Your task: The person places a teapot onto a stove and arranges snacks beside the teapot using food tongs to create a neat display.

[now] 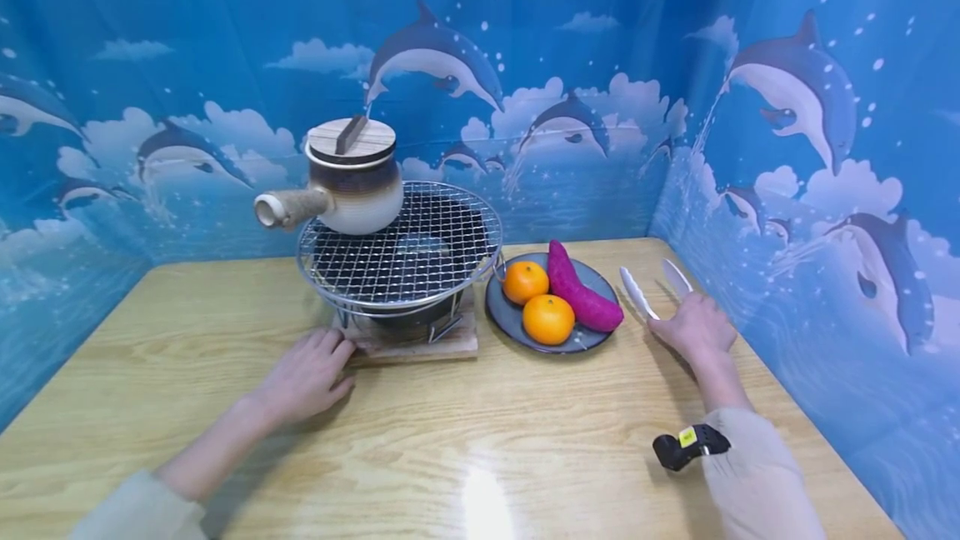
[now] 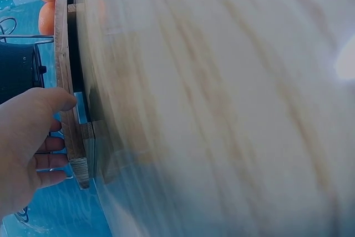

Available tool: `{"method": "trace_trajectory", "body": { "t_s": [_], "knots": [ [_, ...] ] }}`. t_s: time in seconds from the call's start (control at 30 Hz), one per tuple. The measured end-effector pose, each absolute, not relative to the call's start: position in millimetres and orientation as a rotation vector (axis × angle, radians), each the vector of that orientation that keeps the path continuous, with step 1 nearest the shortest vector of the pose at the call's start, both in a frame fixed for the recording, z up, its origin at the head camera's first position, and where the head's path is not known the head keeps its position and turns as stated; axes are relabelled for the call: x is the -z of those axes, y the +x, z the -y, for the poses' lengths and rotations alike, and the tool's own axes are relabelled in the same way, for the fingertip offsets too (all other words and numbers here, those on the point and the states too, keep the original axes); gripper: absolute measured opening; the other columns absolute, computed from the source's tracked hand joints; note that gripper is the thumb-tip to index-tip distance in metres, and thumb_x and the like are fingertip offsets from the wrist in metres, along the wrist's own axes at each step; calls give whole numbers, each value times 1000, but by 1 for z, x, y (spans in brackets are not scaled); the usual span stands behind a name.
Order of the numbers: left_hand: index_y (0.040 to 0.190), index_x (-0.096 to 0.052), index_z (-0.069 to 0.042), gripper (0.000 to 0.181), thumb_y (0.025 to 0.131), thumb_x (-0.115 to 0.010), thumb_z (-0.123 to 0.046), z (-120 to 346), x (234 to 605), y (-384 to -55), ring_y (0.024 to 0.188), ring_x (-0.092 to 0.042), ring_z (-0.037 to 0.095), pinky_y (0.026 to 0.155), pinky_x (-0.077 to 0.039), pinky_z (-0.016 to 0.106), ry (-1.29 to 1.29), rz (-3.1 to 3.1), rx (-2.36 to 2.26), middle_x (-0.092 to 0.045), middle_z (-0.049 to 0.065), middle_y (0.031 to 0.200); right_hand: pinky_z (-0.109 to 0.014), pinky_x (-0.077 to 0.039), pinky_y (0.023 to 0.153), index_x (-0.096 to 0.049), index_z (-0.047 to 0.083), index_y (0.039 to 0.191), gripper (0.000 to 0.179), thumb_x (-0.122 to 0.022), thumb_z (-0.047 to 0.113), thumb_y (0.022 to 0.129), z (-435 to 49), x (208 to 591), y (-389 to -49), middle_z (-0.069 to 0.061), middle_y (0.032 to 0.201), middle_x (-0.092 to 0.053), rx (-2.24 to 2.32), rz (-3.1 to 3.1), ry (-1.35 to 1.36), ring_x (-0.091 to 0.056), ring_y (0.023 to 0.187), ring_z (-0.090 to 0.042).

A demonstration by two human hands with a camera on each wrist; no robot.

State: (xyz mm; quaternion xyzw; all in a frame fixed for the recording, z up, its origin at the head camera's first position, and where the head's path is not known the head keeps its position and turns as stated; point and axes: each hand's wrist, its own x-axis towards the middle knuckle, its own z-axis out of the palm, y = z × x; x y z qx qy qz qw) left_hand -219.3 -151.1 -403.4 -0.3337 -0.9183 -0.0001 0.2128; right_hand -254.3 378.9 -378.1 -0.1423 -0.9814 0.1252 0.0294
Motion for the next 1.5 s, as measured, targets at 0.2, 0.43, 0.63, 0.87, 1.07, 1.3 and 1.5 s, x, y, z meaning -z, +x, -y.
{"method": "trace_trajectory", "body": {
  "t_s": [0.2, 0.43, 0.63, 0.87, 1.07, 1.3, 1.5],
  "knots": [
    [90, -52, -1, 34, 73, -71, -25, 152, 402, -219, 77, -48, 27, 68, -44, 40, -919, 2571, -14, -48, 11, 84, -61, -37, 68, -32, -20, 122, 93, -66, 53, 74, -381, 372, -252, -41, 108, -38, -361, 3005, -403, -37, 97, -59],
    [88, -53, 0, 34, 74, -70, -25, 152, 402, -218, 77, -48, 27, 69, -44, 40, -913, 2573, -14, -48, 11, 83, -61, -37, 66, -32, -19, 123, 94, -66, 54, 74, -382, 364, -247, -41, 107, -37, -310, 2948, -321, -38, 96, -58],
    [88, -53, 0, 34, 73, -71, -25, 154, 401, -218, 76, -49, 27, 69, -44, 41, -922, 2551, -11, -48, 11, 82, -59, -38, 63, -35, -17, 122, 92, -69, 52, 72, -379, 361, -243, -39, 105, -40, -242, 2936, -255, -40, 93, -58],
    [86, -52, -1, 34, 73, -71, -25, 156, 399, -215, 77, -49, 28, 70, -44, 43, -927, 2562, -6, -48, 11, 82, -59, -37, 65, -40, -16, 114, 83, -72, 47, 69, -371, 364, -241, -38, 103, -43, -177, 2870, -156, -42, 91, -57],
    [86, -51, -1, 33, 73, -71, -25, 155, 400, -216, 78, -49, 28, 70, -44, 43, -925, 2551, -12, -48, 12, 82, -60, -35, 66, -43, -15, 110, 77, -74, 42, 68, -366, 359, -237, -38, 100, -44, -172, 2807, -131, -41, 89, -57],
    [86, -51, -2, 32, 74, -70, -25, 153, 402, -219, 78, -49, 28, 70, -44, 43, -933, 2544, -5, -48, 11, 83, -59, -36, 65, -42, -15, 114, 80, -74, 42, 67, -363, 354, -231, -38, 100, -44, -168, 2813, -123, -41, 90, -56],
    [86, -51, -1, 32, 73, -70, -24, 152, 404, -221, 77, -49, 28, 70, -44, 42, -943, 2528, 6, -48, 11, 83, -59, -35, 64, -42, -14, 117, 82, -75, 40, 66, -361, 349, -225, -36, 100, -45, -151, 2792, -90, -41, 89, -56]
  ]
}}
